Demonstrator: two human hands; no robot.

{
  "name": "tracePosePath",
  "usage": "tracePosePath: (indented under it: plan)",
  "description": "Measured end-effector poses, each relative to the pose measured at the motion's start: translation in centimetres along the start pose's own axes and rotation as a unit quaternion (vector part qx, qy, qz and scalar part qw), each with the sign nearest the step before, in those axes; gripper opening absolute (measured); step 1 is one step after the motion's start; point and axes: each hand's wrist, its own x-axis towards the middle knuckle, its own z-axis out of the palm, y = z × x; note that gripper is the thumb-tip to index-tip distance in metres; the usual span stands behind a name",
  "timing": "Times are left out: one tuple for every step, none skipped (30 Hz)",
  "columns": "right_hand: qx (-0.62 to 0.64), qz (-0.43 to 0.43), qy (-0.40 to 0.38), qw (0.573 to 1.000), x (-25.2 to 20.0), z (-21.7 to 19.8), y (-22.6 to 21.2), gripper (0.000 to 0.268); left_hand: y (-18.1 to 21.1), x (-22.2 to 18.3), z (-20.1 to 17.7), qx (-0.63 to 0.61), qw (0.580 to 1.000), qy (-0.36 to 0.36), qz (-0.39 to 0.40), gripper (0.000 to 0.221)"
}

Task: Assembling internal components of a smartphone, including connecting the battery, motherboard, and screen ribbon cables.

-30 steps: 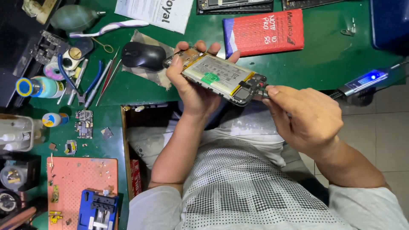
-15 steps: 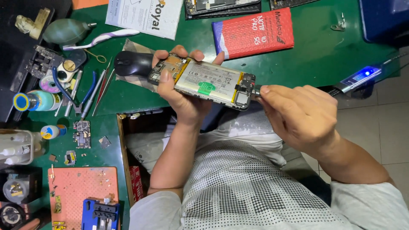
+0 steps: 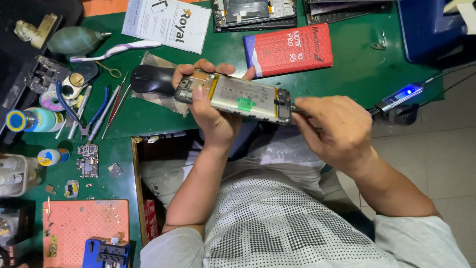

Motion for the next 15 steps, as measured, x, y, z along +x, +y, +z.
tracePosePath:
  plan:
    - [-0.037,0.032,-0.027,0.998,0.0,0.1,0.0,0.024,-0.5,0.0,-0.1,0.008,0.999,0.037,0.003,0.025]
    - [-0.070,0.058,-0.053,0.994,0.1,0.4,0.1,0.045,-0.8,0.1,-0.3,0.017,0.997,0.076,0.013,0.029]
    - [-0.064,0.043,-0.056,0.995,0.3,0.4,0.1,0.045,-1.6,0.1,-0.7,0.015,0.996,0.082,0.028,0.029]
    - [-0.071,0.055,-0.052,0.995,0.6,0.5,0.1,0.026,-2.2,-0.1,-1.2,0.030,0.996,0.078,0.015,0.037]
    - [-0.077,0.067,-0.049,0.994,0.8,0.6,0.1,0.007,-2.8,-0.2,-1.8,0.044,0.996,0.074,0.003,0.045]
    - [-0.071,0.055,-0.054,0.995,0.3,0.7,0.8,0.007,-2.9,0.2,-2.6,0.044,0.995,0.084,0.014,0.045]
    - [-0.083,0.080,-0.039,0.993,-0.2,0.9,1.5,0.009,-3.2,0.6,-3.5,0.053,0.995,0.061,-0.053,0.054]
    - [-0.099,0.109,-0.023,0.989,-0.8,0.9,2.1,0.012,-3.4,0.8,-4.3,0.059,0.990,0.038,-0.125,0.062]
    - [-0.095,0.102,-0.029,0.990,-0.5,1.0,2.2,0.012,-2.4,1.0,-4.3,0.056,0.990,0.046,-0.119,0.062]
    - [-0.081,0.123,-0.032,0.989,-0.3,0.9,2.3,0.015,-1.5,1.3,-4.1,0.109,0.980,0.026,-0.161,0.046]
    - [-0.066,0.144,-0.034,0.987,-0.1,0.8,2.5,0.019,-0.7,1.7,-3.9,0.162,0.966,0.006,-0.203,0.030]
    - [-0.069,0.141,-0.037,0.987,0.2,1.1,2.3,0.019,-0.7,1.7,-4.0,0.158,0.967,0.006,-0.202,0.030]
    - [-0.106,0.108,-0.004,0.988,0.4,1.4,2.1,0.024,-0.7,1.7,-4.0,0.151,0.963,0.034,-0.221,0.032]
    - [-0.141,0.072,0.028,0.987,0.7,1.8,1.8,0.030,-0.6,1.8,-4.1,0.145,0.958,0.064,-0.239,0.035]
    - [-0.141,0.068,0.025,0.987,0.3,2.3,1.0,0.030,-0.5,1.7,-3.6,0.142,0.959,0.065,-0.237,0.035]
